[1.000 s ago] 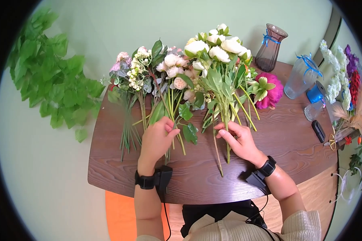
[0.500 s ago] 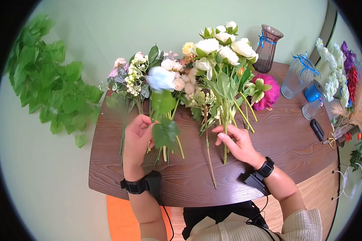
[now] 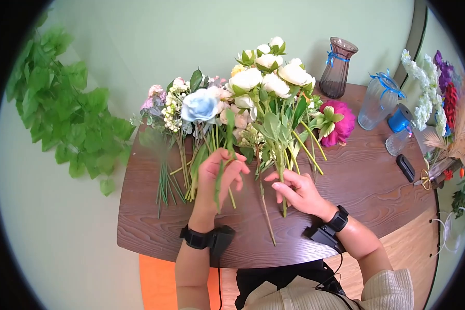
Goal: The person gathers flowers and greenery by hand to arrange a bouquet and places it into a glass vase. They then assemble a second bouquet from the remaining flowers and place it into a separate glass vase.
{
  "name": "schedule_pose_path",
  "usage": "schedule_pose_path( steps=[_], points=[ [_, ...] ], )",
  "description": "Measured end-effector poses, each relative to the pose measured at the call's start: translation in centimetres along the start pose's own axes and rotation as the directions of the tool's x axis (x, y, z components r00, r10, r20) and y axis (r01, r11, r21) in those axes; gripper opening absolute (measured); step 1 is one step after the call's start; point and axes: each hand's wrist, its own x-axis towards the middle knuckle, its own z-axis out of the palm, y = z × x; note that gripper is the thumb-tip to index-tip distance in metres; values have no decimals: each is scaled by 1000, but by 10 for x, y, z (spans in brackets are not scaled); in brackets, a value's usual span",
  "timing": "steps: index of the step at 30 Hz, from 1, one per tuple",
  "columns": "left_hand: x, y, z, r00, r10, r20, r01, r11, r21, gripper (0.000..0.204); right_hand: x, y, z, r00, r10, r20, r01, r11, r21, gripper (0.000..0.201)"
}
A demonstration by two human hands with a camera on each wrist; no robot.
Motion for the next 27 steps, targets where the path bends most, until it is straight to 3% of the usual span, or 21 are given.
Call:
schedule_pose_path(
  steps=[1,4,8,12,18,27],
  points=[
    [2,0,2,997,-20,69,18,1000,22,10,0,1,0,1000,17,16,-17,1000,9,18],
    [8,-7,16,995,18,97,-16,999,-28,12,0,2,0,999,13,45,-15,999,42,19],
    [18,-17,26,998,-33,50,41,985,-169,9,-1,8,3,998,4,59,-10,994,105,22],
    [21,-23,26,997,-12,70,22,989,-143,12,0,16,3,998,-57,37,55,997,50,21],
    [22,-25,33,998,60,-29,-63,991,-116,21,1,12,8,998,-25,57,15,987,158,20],
    [15,-30,33,995,104,-13,-105,989,-107,22,0,12,6,992,30,125,-43,993,105,19]
  ],
)
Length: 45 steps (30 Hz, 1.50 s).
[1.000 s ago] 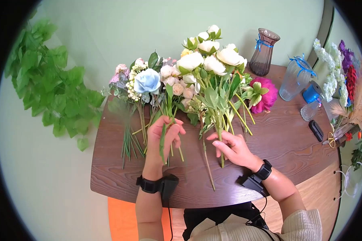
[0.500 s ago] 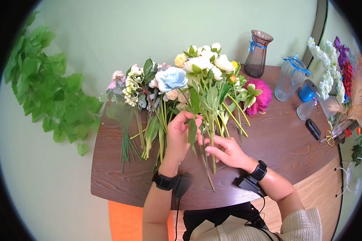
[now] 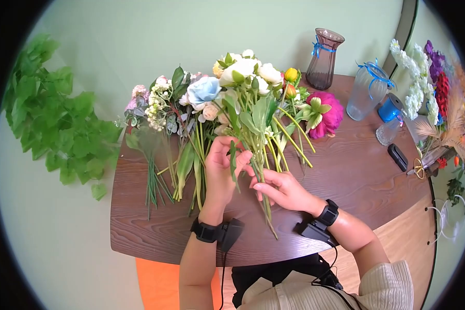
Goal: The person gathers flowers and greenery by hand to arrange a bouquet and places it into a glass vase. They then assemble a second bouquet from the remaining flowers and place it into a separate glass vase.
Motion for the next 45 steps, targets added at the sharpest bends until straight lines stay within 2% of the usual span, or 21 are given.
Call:
schedule_pose_path(
  steps=[2,4,5,7,8,10,11,13,14,16,20,23,28,30,32,35,37,39,41,43,45],
  points=[
    [-2,-2,-3,1000,12,5,-12,1000,18,23,0,0,0,1000,-9,13,9,1000,10,18],
    [-2,-4,-7,996,-80,44,81,996,-25,18,0,1,0,999,-19,26,19,1000,23,17],
    [-2,-8,-14,996,-80,47,81,996,-24,18,-1,1,0,999,-21,40,20,999,29,17],
    [-1,-15,-25,965,-171,200,140,977,163,32,-1,2,-1,998,-23,52,21,999,35,16],
    [-1,-15,-24,964,-172,202,140,976,164,32,-1,2,-1,998,-30,53,28,999,41,16],
    [-2,-10,-19,916,-259,305,211,960,181,37,-1,3,-1,998,-37,52,35,998,48,16],
    [-3,-6,-17,916,-260,306,212,960,182,37,-2,4,-1,997,-52,49,50,998,30,16],
    [-4,-2,-14,856,-313,411,270,949,160,42,-2,4,-1,997,-66,45,66,998,13,16],
    [-4,-3,-14,856,-313,411,270,949,160,42,-1,4,-2,995,-79,68,79,997,-1,17],
    [-4,-8,-18,814,-337,474,370,929,24,42,-1,3,-2,991,-92,93,93,996,-13,18],
    [-6,-27,-32,825,-343,450,340,936,91,42,0,4,-2,986,-102,135,105,994,-10,22],
    [-7,-23,-30,821,-329,466,365,931,14,35,-1,2,-2,986,-74,151,76,997,-12,22],
    [-9,-22,-24,868,-289,404,327,945,-26,26,0,3,-3,986,-80,148,80,997,0,23],
    [-8,-17,-21,858,-290,425,343,938,-52,28,0,6,-1,986,-138,94,131,988,84,24],
    [-9,-13,-17,847,-290,446,360,930,-78,29,0,5,-1,987,-138,78,130,986,104,23],
    [-9,-14,-13,874,-261,410,310,949,-57,29,0,10,-1,988,-143,57,134,982,136,22],
    [-9,-19,-13,909,-122,399,186,975,-125,27,1,15,0,988,-149,47,140,979,150,21],
    [-9,-18,-10,919,-113,378,189,967,-170,24,1,18,1,986,-162,34,152,968,201,21],
    [-8,-18,-12,946,-92,312,201,921,-335,23,1,15,-1,990,-135,34,125,968,216,20],
    [-10,-18,-16,945,-89,315,188,934,-302,27,0,11,-1,994,-106,38,94,968,233,20],
    [-11,-15,-16,932,-147,331,255,916,-309,28,-1,8,-1,990,-130,53,111,957,269,20]
  ],
)
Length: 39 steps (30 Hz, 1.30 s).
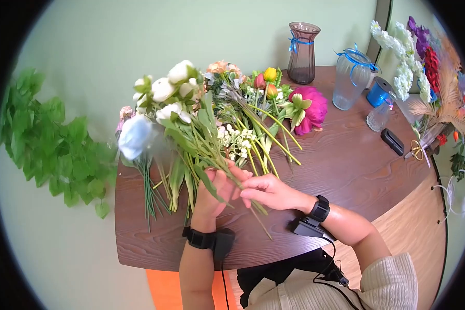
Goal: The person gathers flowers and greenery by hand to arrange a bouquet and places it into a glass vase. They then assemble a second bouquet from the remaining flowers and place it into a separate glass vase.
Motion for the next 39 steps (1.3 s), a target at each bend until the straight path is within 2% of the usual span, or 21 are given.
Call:
schedule_pose_path(
  steps=[4,6,8,9,11,12,14,18,20,21,23,24,26,27,28,30,31,33,34,35,39],
  points=[
    [2,5,5,993,-37,109,35,999,23,31,1,5,-1,992,-124,21,124,992,5,23],
    [0,1,1,997,-50,61,46,997,55,32,-1,1,-3,998,29,61,-29,1000,-6,25],
    [0,8,13,991,-123,-60,124,992,4,29,-2,1,-2,998,19,64,-20,1000,23,25],
    [1,7,13,990,-127,-55,127,992,4,29,-1,1,-1,997,7,74,-11,999,52,25],
    [4,5,12,996,-49,69,48,999,10,22,0,-1,-1,997,-33,67,30,999,44,24],
    [5,4,13,996,-52,73,51,999,9,22,0,-2,-1,995,-72,67,69,997,36,23],
    [4,1,18,1000,-15,-21,16,999,38,19,0,-1,-1,997,-32,73,29,999,38,22],
    [0,8,15,1000,-1,-19,0,997,-76,19,2,9,1,998,47,47,-51,996,79,23],
    [-2,14,7,998,59,-28,-64,980,-191,20,4,11,-7,994,103,-24,-101,991,94,21],
    [-3,17,5,997,70,-34,-75,977,-199,22,6,11,-13,994,50,-100,-42,996,75,21],
    [-6,21,-2,997,69,-44,-75,984,-163,22,9,6,-33,942,11,-336,3,999,42,18],
    [-8,22,-3,996,68,-54,-74,990,-122,22,13,8,-44,866,-108,-488,109,994,-27,17],
    [-7,24,-5,994,80,-79,-89,989,-117,22,15,5,-72,685,-241,-687,52,958,-284,17],
    [-7,25,-7,998,58,-37,-62,994,-91,24,14,-1,-85,643,-287,-710,-61,905,-421,17],
    [-8,26,-9,999,37,3,-37,997,-62,28,16,2,-97,617,-374,-692,-106,832,-544,15],
    [-9,23,-13,1000,27,13,-26,998,-58,26,16,-3,-111,721,-328,-610,-368,564,-739,15],
    [-10,22,-14,1000,8,27,-7,998,-57,25,18,-2,-115,728,-334,-599,-354,566,-745,15],
    [-11,20,-16,1000,6,29,-6,1000,-7,24,22,4,-122,817,-199,-542,-471,312,-825,17],
    [-11,19,-14,999,-9,35,7,999,36,22,25,7,-126,821,-204,-534,-463,309,-831,17],
    [-11,20,-5,999,-12,-41,13,999,46,20,28,10,-128,831,-177,-528,-453,336,-826,18],
    [-10,15,-4,998,39,-41,-36,996,79,19,33,10,-134,836,-158,-526,-417,441,-795,16]
  ],
)
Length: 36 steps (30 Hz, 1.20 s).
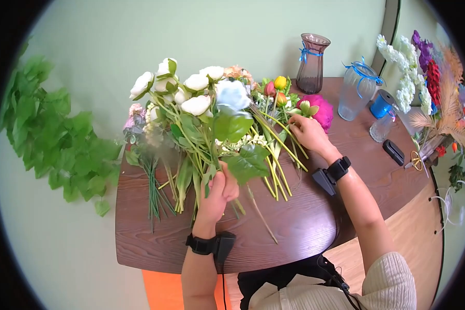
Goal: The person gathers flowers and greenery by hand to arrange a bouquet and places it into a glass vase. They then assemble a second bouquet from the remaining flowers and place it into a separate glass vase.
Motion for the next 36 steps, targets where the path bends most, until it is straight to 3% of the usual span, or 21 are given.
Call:
schedule_pose_path(
  steps=[3,5,6,9,11,13,14,15,17,19,22,24,25,26,27,28,29,31,33,34,36],
  points=[
    [2,2,7,994,61,-95,-44,984,174,23,0,-1,-2,997,-24,-77,35,988,149,18],
    [3,0,4,992,81,-93,-63,982,179,22,-2,-13,-13,954,74,-290,5,965,263,20],
    [3,0,5,989,105,-109,-82,978,193,22,-1,-13,-17,943,137,-304,-33,945,326,19],
    [5,0,9,978,138,-154,-103,971,213,22,1,-27,-26,829,29,-558,241,883,404,11],
    [5,1,9,972,148,-184,-105,969,224,22,0,-42,-37,819,-12,-574,262,897,355,10],
    [6,0,6,970,159,-186,-119,970,210,22,2,-54,-47,755,-46,-654,449,764,464,7],
    [7,-2,4,968,162,-190,-121,970,210,22,1,-55,-56,727,-186,-661,469,838,280,4],
    [7,-5,1,965,181,-189,-140,968,207,22,1,-61,-62,728,-189,-659,471,836,280,4],
    [7,-6,0,960,205,-191,-165,965,205,22,3,-75,-72,653,-201,-730,624,688,369,6],
    [8,-7,2,945,198,-261,-144,966,213,19,0,-89,-83,637,-265,-724,658,677,331,9],
    [8,-9,3,931,232,-281,-174,961,214,17,-19,-99,-79,737,-236,-633,555,746,368,13],
    [9,-13,1,915,277,-293,-207,946,249,16,-26,-123,-87,805,-305,-508,529,756,385,5],
    [9,-13,0,902,312,-298,-228,931,284,15,-37,-78,-40,797,-361,-484,584,665,466,5],
    [8,-11,0,906,305,-294,-228,936,269,14,-53,-93,-35,786,-429,-445,499,865,48,10],
    [8,-11,1,902,313,-297,-235,934,270,14,-63,-111,-31,824,-376,-424,482,858,176,15],
    [8,-12,3,899,320,-299,-236,929,285,14,-65,-111,-22,928,-275,-250,358,841,406,14],
    [8,-11,3,896,325,-301,-235,925,300,14,-69,-127,-31,936,-335,-113,338,755,562,17],
    [4,-13,-4,918,264,-295,-199,952,234,10,-76,-104,-3,947,-317,-46,297,818,493,24],
    [5,-5,8,883,380,-276,-228,861,454,15,-85,-110,4,908,-390,-153,407,729,550,35],
    [-1,-9,2,874,411,-259,-130,711,691,21,-90,-106,6,921,-374,-106,371,761,533,44],
    [2,-17,-6,858,453,-243,-192,722,665,33,-90,-103,8,918,-385,-92,370,750,548,43]
  ],
)
